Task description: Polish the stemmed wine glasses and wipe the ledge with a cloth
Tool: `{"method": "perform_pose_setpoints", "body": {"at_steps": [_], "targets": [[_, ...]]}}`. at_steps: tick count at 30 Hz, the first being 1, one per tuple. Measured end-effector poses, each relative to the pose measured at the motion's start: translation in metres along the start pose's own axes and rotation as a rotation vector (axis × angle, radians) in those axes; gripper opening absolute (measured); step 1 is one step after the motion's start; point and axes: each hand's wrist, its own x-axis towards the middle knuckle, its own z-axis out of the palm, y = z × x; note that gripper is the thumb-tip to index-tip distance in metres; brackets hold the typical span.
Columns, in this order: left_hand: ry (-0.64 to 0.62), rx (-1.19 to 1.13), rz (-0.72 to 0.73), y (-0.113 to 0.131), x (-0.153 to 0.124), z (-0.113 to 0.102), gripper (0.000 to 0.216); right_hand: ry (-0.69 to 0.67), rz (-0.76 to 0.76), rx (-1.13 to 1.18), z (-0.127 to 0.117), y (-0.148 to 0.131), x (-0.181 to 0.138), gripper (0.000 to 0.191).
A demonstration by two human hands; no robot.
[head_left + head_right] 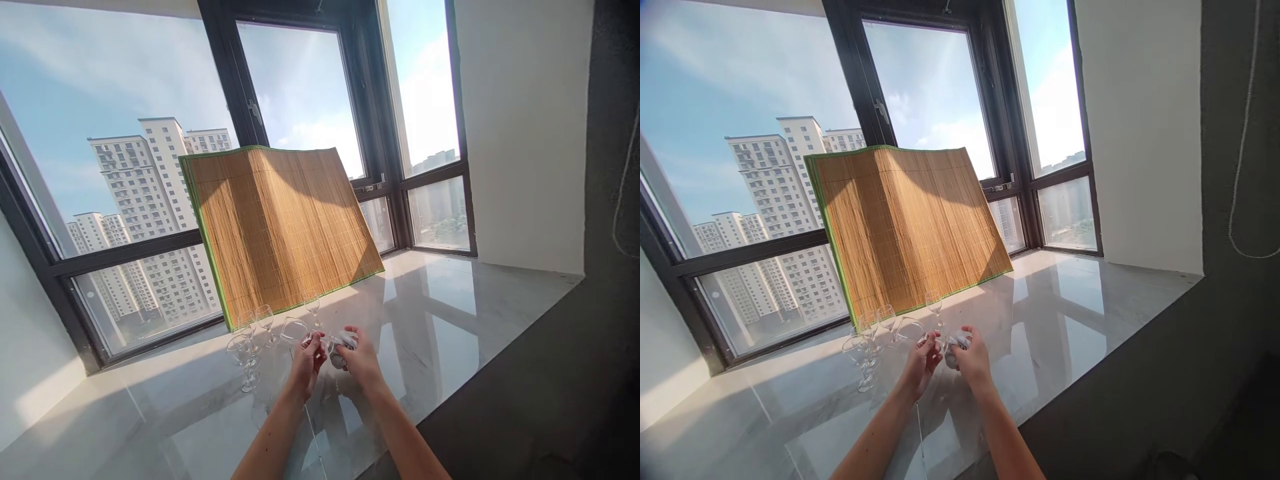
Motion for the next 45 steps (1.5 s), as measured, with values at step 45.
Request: {"method": "perform_pose_setpoints", "body": {"at_steps": [45], "targets": [[-0.223, 1.255, 0.335, -0.024, 0.016, -0.014, 0.033, 0.207, -0.058, 0.191, -0.004, -0.013, 0.0, 0.049]]}}
